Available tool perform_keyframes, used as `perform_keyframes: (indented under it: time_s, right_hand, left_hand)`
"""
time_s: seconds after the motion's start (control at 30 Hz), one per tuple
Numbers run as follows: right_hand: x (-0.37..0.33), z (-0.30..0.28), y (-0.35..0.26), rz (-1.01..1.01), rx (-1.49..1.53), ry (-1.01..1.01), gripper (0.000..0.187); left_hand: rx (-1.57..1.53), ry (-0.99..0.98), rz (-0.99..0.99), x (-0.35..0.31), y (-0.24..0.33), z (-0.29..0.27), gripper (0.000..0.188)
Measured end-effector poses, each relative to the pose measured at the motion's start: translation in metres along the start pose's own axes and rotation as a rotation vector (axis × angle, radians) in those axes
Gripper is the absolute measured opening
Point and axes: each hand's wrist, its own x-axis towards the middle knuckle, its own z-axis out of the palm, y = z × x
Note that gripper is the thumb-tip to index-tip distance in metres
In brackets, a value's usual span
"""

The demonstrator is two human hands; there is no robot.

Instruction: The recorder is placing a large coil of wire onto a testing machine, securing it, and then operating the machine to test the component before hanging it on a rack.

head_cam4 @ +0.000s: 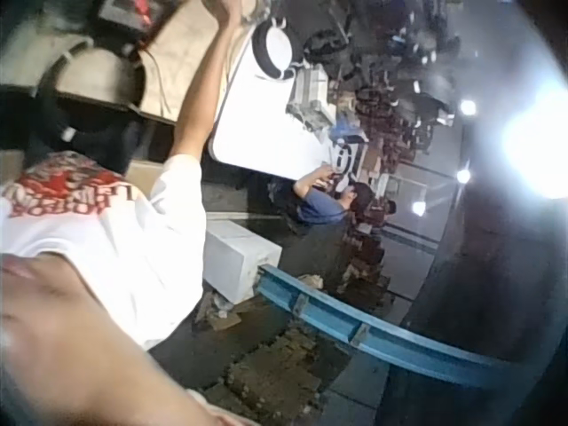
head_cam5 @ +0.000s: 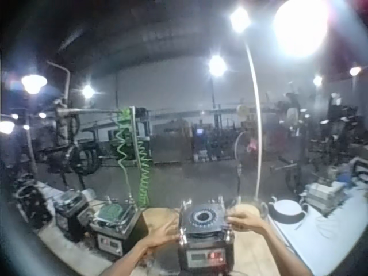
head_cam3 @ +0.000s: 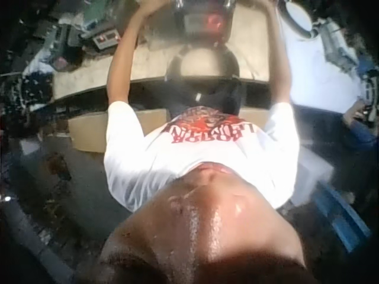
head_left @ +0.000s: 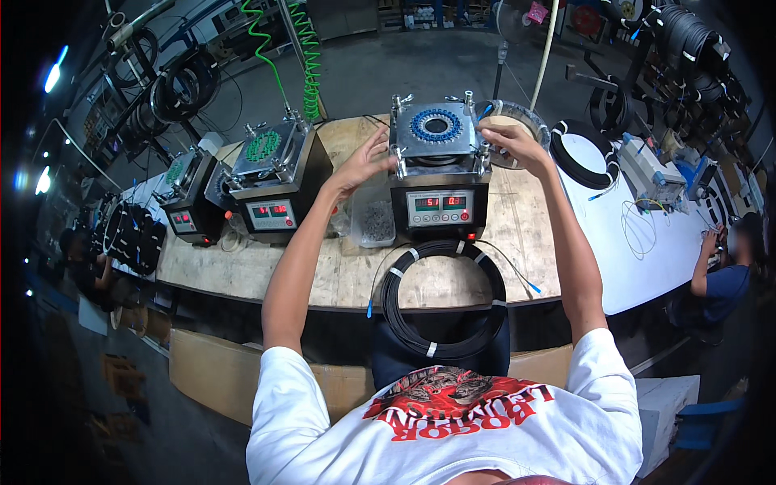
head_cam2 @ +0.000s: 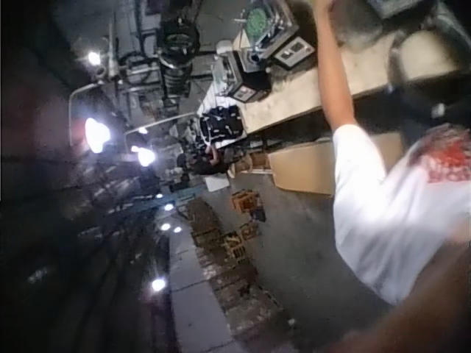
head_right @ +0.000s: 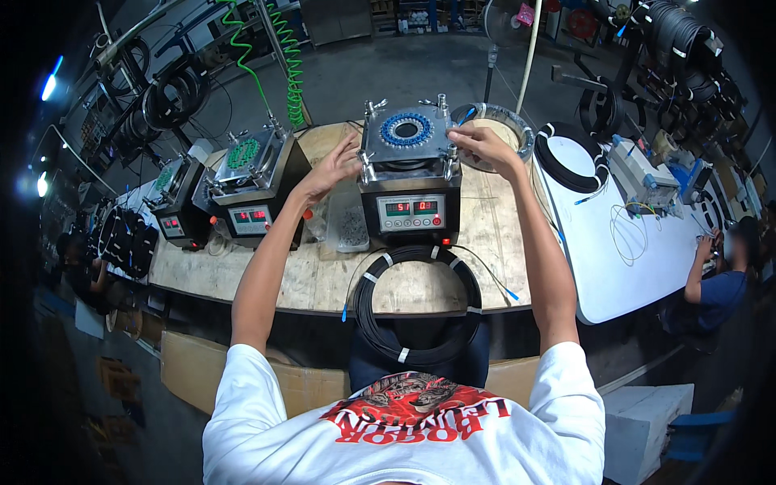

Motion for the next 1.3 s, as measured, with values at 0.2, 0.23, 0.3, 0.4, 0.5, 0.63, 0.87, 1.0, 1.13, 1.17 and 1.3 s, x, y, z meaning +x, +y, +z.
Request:
perform_keyframes:
  time_s: [0.2,0.23,0.3,0.4,0.5,0.63,0.87,1.0,1.13,1.17,1.3]
  right_hand:
    - [-0.021,0.024,-0.014,-0.086,-0.268,-0.019,0.08]
    - [-0.015,0.035,-0.011,-0.085,-0.267,-0.022,0.08]
    - [-0.008,0.046,-0.003,-0.237,-0.364,0.28,0.083]
    - [-0.007,0.043,-0.015,-0.263,-0.435,0.236,0.082]
    - [0.011,0.04,-0.02,-0.265,-0.465,0.188,0.073]
    - [0.066,0.024,-0.014,-0.241,-0.508,0.268,0.066]
    - [0.129,0.021,0.007,0.058,-0.73,0.304,0.066]
    - [0.132,0.032,0.006,0.085,-0.73,0.294,0.063]
    - [0.133,0.024,0.013,0.047,-0.758,0.275,0.055]
    - [0.133,0.021,0.018,0.033,-0.769,0.271,0.053]
    - [0.114,-0.015,0.031,-0.222,-0.477,0.097,0.056]
  left_hand:
    - [0.388,0.182,0.308,0.014,0.0,0.023,0.1]
    - [0.532,0.284,0.428,0.018,-0.002,0.025,0.101]
    - [0.536,0.237,0.451,0.027,0.012,0.035,0.1]
    - [0.598,0.164,0.483,0.032,0.029,0.032,0.098]
    - [0.668,0.133,0.468,0.054,0.04,0.029,0.089]
    - [0.698,0.109,0.349,0.105,0.05,0.026,0.08]
    - [1.049,0.114,0.015,0.136,0.053,0.029,0.081]
    - [0.965,0.121,0.009,0.139,0.039,0.021,0.077]
    - [0.966,0.093,0.108,0.145,0.037,0.019,0.07]
    - [0.969,0.085,0.107,0.148,0.038,0.018,0.07]
    - [0.784,0.055,0.149,0.133,0.034,0.024,0.054]
